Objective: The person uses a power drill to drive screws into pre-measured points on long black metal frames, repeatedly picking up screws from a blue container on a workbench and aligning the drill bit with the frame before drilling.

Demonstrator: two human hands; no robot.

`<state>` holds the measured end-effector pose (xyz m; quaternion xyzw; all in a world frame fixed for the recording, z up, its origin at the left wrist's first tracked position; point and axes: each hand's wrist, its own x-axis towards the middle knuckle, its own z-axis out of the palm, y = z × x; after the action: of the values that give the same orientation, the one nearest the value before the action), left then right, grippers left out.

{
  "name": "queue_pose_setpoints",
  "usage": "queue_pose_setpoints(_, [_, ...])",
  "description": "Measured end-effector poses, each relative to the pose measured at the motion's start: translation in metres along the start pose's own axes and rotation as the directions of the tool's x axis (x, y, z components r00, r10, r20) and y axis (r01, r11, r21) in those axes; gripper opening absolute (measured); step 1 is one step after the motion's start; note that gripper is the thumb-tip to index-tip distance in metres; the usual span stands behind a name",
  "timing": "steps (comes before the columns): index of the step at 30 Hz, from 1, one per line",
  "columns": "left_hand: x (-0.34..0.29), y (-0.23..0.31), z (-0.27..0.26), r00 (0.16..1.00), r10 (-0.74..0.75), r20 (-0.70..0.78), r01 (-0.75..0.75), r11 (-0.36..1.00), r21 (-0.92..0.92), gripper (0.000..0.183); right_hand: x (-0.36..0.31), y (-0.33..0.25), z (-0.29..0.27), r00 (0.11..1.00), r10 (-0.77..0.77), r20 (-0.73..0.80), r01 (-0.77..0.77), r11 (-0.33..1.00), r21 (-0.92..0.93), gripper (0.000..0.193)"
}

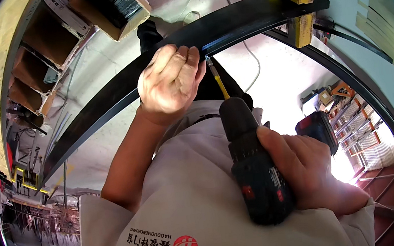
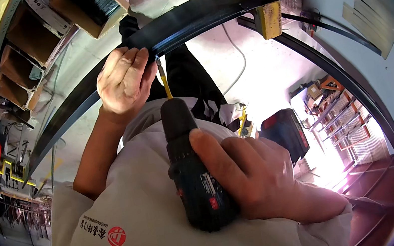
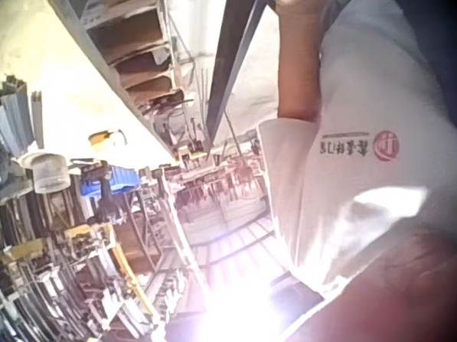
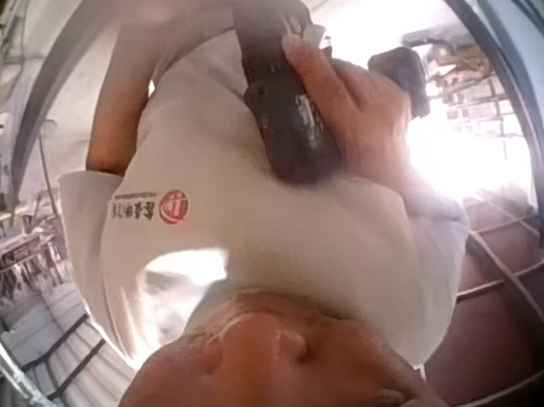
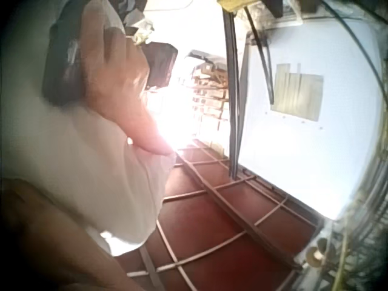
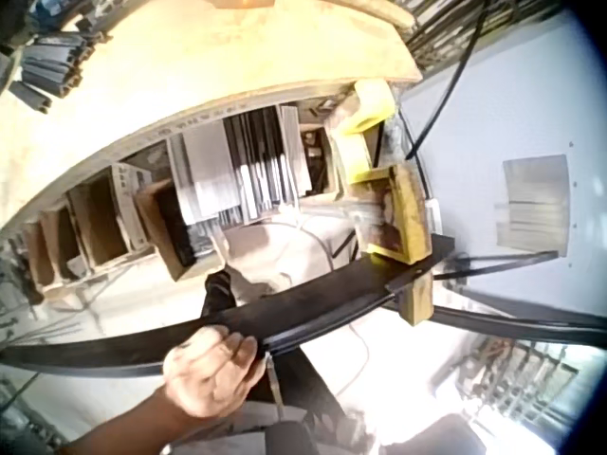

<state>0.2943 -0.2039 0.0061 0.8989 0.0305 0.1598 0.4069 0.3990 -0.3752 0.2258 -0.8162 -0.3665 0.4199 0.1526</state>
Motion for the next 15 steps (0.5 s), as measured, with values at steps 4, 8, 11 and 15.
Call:
queue_pose_setpoints(4, [0.0014,0.0005,-0.0001,1.000,-0.010,0.011,0.010,1.000,0.004,0.040,0.0025,0.0039,0.0029,0.999,-0.039,-0.038,0.038,0.999,-0.018,0.060])
queue_pose_setpoints(8, [0.0010,-0.0001,0.0011,1.000,-0.018,0.023,0.018,1.000,0.015,0.041,0.0043,0.0032,-0.0018,0.999,-0.034,0.001,0.034,0.999,-0.033,0.061])
queue_pose_setpoints(11, [-0.0002,-0.0007,0.0014,1.000,-0.011,0.011,0.011,1.000,0.015,0.041,0.0053,0.0010,-0.0037,1.000,-0.022,0.022,0.023,0.999,-0.036,0.061])
queue_pose_setpoints(15, [-0.0002,-0.0004,0.0017,1.000,-0.003,0.023,0.003,0.999,0.034,0.041,0.0032,0.0005,-0.0042,0.999,-0.019,0.032,0.021,0.998,-0.057,0.060])
